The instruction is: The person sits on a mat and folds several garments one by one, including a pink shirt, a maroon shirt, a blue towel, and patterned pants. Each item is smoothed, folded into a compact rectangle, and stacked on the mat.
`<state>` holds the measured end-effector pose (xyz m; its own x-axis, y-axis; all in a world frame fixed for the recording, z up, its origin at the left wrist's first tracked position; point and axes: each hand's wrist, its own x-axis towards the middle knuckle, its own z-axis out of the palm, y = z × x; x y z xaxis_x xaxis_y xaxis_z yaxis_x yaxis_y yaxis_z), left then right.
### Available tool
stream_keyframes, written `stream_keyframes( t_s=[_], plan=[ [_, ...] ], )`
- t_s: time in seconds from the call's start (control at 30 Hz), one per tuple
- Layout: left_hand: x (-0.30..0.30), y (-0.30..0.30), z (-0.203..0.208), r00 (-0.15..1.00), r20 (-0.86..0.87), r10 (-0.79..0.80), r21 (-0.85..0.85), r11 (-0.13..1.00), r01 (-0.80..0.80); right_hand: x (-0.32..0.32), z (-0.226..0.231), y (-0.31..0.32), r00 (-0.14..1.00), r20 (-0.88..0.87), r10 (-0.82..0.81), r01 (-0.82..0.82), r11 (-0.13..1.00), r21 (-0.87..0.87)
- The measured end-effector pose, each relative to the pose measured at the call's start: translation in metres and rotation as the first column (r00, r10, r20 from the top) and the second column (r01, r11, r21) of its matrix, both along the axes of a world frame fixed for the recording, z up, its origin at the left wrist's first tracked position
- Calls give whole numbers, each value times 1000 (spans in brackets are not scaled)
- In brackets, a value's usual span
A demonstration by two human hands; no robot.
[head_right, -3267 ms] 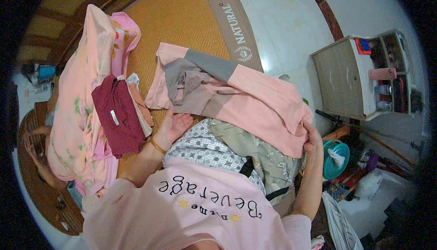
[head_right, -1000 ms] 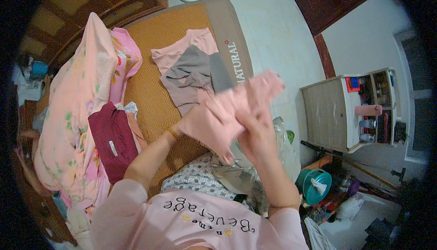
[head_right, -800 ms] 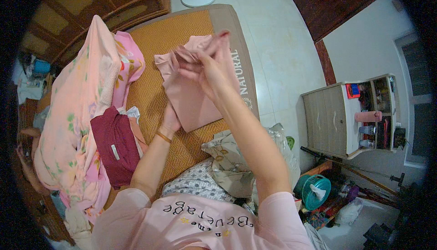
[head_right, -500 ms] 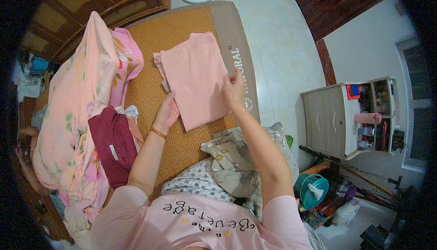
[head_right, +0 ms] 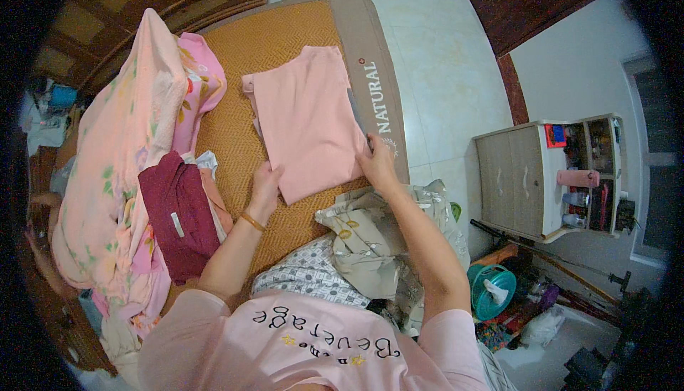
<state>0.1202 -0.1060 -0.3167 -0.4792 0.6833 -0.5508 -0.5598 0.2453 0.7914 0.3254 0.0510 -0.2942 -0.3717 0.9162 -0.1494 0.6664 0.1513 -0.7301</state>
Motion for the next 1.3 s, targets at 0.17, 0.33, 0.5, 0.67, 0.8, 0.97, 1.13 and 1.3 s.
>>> stream_keyframes(
  t_s=[0.17, 0.33, 0.5, 0.67, 0.8, 0.97, 1.13, 1.3],
  plan=[
    [8, -32, 11, 832, -555, 9, -103, 992, -79, 33, 24, -35, 987, -19, 159, -158, 953, -257],
    [-12, -9, 24, 416, -909, -12, 55, 988, 147, 44, 52, -39, 823, 260, 504, -546, 829, 120],
    [1, 32, 19, -21, -964, -266, -241, 836, 493, 27, 44, -38, 553, 573, 605, -832, 445, 333],
    [5, 43, 16, -162, -927, -339, -371, 762, 531, 27, 25, -35, 637, 550, 540, -761, 554, 337],
    [-1, 51, 14, -62, -941, -332, -294, 717, 633, 26, 15, -33, 644, 498, 581, -763, 440, 473],
    [-3, 50, 16, 56, -914, -402, -216, 599, 771, 23, 29, -39, 513, 431, 742, -853, 389, 348],
    [-6, 17, 28, 375, -639, -672, -54, 526, 849, 40, 82, -68, 473, 150, 868, -881, 464, 97],
    [-17, -7, 27, 627, -342, -700, 118, 630, 768, 35, 110, -57, 612, -85, 786, -770, 568, -289]
  ],
)
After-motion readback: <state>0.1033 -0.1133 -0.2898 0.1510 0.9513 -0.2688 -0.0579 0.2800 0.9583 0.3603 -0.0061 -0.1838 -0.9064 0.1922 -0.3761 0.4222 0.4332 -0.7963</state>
